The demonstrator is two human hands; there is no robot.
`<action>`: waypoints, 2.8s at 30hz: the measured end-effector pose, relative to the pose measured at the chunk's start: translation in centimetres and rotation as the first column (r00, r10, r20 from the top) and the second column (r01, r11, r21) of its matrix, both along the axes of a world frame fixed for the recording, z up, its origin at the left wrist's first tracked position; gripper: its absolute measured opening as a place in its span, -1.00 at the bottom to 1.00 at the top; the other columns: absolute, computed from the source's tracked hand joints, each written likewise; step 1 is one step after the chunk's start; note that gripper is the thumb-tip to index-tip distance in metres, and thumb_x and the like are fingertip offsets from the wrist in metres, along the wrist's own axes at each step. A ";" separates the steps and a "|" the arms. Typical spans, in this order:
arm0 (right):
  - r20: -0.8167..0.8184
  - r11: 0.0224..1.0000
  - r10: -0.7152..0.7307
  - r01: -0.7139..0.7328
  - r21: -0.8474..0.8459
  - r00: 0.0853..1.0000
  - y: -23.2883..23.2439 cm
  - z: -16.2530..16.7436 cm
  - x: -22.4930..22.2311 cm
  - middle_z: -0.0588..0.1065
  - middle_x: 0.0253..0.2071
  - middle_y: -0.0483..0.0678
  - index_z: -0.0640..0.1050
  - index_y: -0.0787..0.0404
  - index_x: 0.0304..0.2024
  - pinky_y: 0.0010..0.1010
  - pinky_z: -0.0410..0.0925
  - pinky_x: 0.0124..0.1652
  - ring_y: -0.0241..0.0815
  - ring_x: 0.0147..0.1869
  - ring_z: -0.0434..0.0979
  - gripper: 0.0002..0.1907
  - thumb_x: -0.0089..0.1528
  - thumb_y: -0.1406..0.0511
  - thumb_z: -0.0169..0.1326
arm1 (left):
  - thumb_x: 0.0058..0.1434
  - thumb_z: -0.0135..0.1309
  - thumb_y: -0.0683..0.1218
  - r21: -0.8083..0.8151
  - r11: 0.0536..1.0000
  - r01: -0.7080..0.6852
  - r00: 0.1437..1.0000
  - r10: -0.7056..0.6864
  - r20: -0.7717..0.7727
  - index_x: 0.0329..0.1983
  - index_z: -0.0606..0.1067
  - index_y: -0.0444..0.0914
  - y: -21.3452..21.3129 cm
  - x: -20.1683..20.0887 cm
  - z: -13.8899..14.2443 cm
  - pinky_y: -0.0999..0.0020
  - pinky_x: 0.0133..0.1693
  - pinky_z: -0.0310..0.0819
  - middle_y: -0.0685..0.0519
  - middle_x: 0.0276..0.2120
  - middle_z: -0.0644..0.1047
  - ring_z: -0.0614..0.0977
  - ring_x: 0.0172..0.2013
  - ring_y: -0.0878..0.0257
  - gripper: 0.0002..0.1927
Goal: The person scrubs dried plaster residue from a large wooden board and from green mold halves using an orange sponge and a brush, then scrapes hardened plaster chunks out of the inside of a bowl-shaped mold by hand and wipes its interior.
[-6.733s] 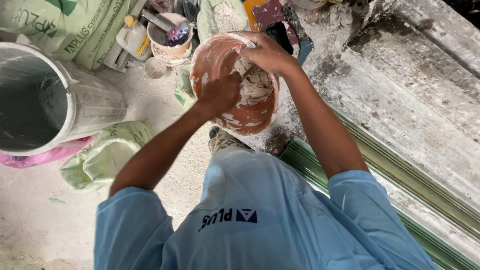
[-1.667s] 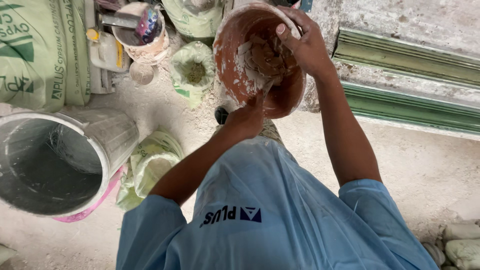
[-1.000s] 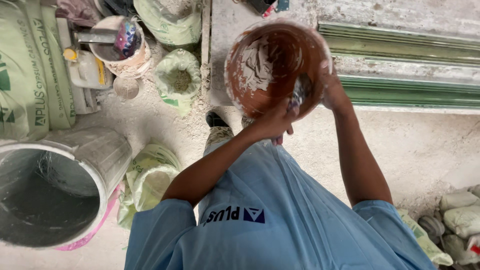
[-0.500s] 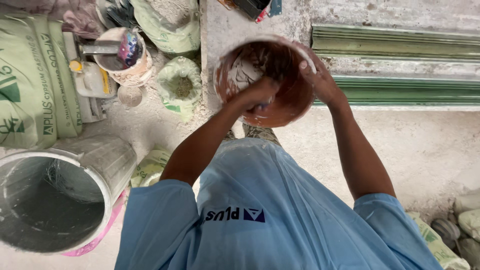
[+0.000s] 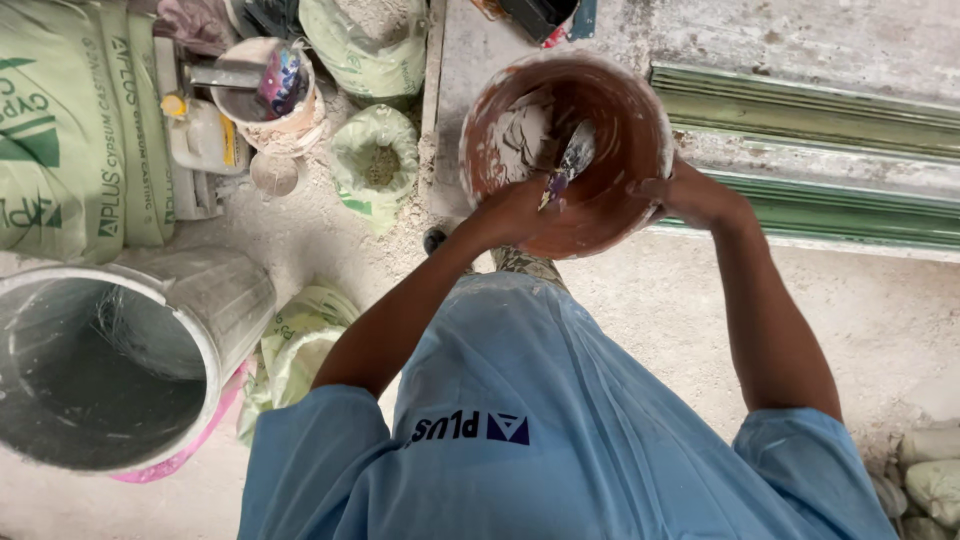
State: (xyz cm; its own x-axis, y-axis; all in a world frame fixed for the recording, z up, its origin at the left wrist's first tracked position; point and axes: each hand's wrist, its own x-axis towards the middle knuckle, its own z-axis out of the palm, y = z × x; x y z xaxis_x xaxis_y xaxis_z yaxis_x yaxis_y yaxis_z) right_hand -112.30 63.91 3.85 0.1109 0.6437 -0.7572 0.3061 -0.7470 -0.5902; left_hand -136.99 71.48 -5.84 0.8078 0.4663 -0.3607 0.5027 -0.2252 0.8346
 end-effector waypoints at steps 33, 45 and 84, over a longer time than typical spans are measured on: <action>0.712 -0.005 -0.105 -0.716 0.698 0.694 17.0 -9.4 -18.8 0.15 0.46 0.13 0.11 -0.27 0.57 -0.11 0.57 -0.09 0.29 0.43 0.35 0.03 0.25 0.51 0.35 | 0.47 0.05 0.02 -0.066 0.609 -0.790 0.472 0.673 0.570 0.16 0.40 -0.24 14.1 -14.5 -2.6 0.09 0.10 0.51 -0.03 0.07 0.56 0.59 0.09 0.05 -0.68; 0.684 -0.107 -0.094 -0.691 0.715 0.723 13.8 -7.1 -15.8 -0.11 0.65 0.07 0.15 -0.36 0.53 -0.07 0.57 0.21 0.36 0.68 0.00 -0.15 0.48 0.44 0.35 | 0.56 -0.08 0.00 -0.011 0.614 -0.789 0.547 0.712 0.440 0.13 0.40 -0.24 11.2 -14.4 -3.2 0.01 0.06 0.51 -0.11 0.02 0.57 0.60 0.04 -0.05 -0.75; -0.434 0.869 -0.311 0.438 0.232 0.846 4.2 -13.9 11.3 0.52 0.06 0.12 0.41 0.39 0.18 -0.16 0.35 0.19 0.00 0.12 0.52 -0.47 0.15 0.33 0.07 | 0.16 0.17 -0.15 0.732 0.651 -0.201 0.955 0.298 -0.003 0.18 0.53 -0.06 28.4 10.9 5.4 -0.15 -0.01 0.35 -0.09 0.03 0.50 0.44 0.10 -0.15 -0.53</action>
